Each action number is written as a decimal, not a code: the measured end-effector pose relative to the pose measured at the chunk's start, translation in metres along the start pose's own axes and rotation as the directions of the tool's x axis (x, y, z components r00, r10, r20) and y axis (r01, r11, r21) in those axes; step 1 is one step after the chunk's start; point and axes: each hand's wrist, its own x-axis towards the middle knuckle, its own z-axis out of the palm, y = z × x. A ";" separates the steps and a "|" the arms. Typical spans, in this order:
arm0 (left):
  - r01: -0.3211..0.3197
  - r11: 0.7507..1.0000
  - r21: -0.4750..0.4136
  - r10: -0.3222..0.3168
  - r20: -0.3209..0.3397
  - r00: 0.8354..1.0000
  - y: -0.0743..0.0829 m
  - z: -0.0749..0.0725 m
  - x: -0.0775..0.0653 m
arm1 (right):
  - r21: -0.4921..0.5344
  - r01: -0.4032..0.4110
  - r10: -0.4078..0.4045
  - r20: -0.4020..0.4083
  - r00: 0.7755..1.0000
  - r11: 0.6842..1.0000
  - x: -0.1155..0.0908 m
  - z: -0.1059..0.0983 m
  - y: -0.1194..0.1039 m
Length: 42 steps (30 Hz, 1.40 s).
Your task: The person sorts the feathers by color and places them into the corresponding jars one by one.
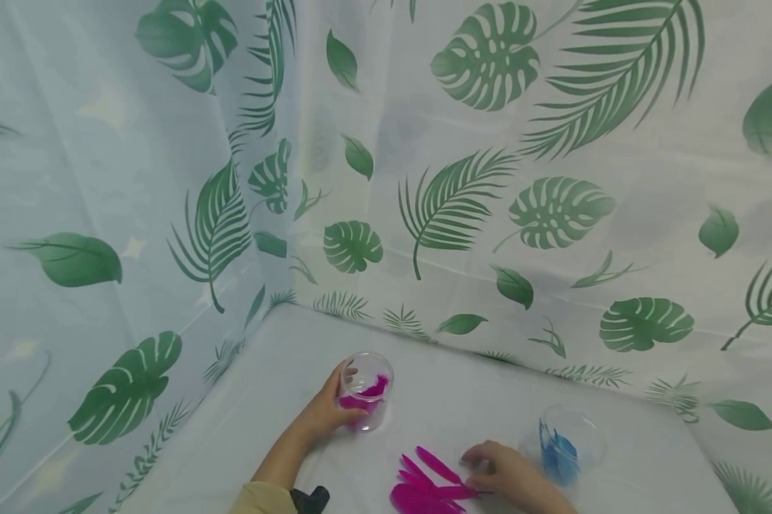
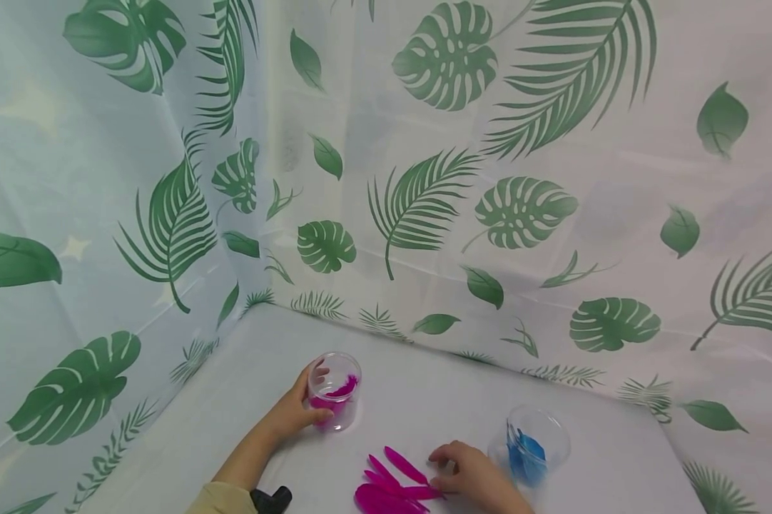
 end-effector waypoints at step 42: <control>0.016 1.000 0.011 -0.016 -0.003 1.000 0.002 0.000 -0.001 | 0.205 -0.016 0.067 -0.242 0.968 0.979 0.005 0.007 0.021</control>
